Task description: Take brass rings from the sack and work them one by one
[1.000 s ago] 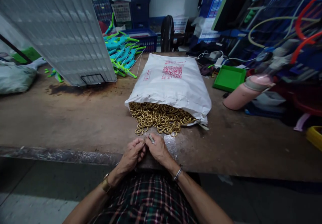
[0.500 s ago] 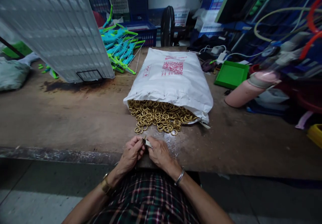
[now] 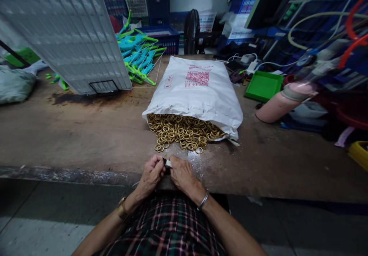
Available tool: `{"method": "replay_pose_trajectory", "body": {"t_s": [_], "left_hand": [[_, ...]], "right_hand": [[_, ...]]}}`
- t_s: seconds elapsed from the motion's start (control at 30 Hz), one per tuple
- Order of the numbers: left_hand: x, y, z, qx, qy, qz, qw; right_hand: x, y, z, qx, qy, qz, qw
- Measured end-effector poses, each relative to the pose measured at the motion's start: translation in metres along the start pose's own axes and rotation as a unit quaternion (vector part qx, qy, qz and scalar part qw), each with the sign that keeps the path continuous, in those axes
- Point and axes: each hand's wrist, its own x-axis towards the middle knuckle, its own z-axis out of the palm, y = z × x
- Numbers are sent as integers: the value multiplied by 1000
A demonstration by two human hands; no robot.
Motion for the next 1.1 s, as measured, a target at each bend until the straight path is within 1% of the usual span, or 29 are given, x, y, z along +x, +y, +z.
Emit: {"method": "replay_pose_trajectory", "body": {"t_s": [0.07, 0.17, 0.2, 0.27, 0.33, 0.37, 0.4, 0.47, 0.57, 0.7, 0.87, 0.97, 1.03, 1.1], "left_hand": [[-1, 2, -3, 0, -7, -2, 1000], [-8, 7, -7, -21, -24, -32, 999], [-12, 9, -8, -32, -38, -45, 998], [-21, 14, -9, -66, -84, -65, 992], [-28, 18, -10, -128, -127, -80, 980], [-30, 19, -10, -167, -136, -88, 973], [-30, 19, -10, -204, -135, -94, 965], [-27, 18, -12, -259, -111, -106, 954], [-21, 12, -17, -278, -86, -115, 950], [-19, 6, -22, -302, -79, -126, 942], [-14, 1, -24, -365, -72, -170, 912], [-9, -1, -25, -398, -59, -191, 896], [-7, -2, -25, -402, -47, -200, 892], [-5, -2, -25, -391, -40, -199, 898]], "right_hand": [[1, -2, -2, -12, -15, -4, 1000], [6, -2, -6, -40, -38, 10, 998], [9, -1, -8, -48, -41, 23, 998], [16, 2, -11, -59, -34, 54, 996], [24, 6, -12, -65, -13, 76, 995], [28, 7, -12, -66, 0, 82, 994], [33, 7, -12, -66, 14, 89, 994], [41, 3, -10, -64, 44, 103, 992], [53, -6, -7, -66, 77, 139, 985], [64, -13, -5, -69, 89, 158, 981], [63, -8, -4, -56, 89, 150, 983], [55, -1, -3, -38, 100, 119, 987], [49, 4, -1, -15, 112, 92, 989], [42, 10, 0, 21, 126, 73, 989]]}}
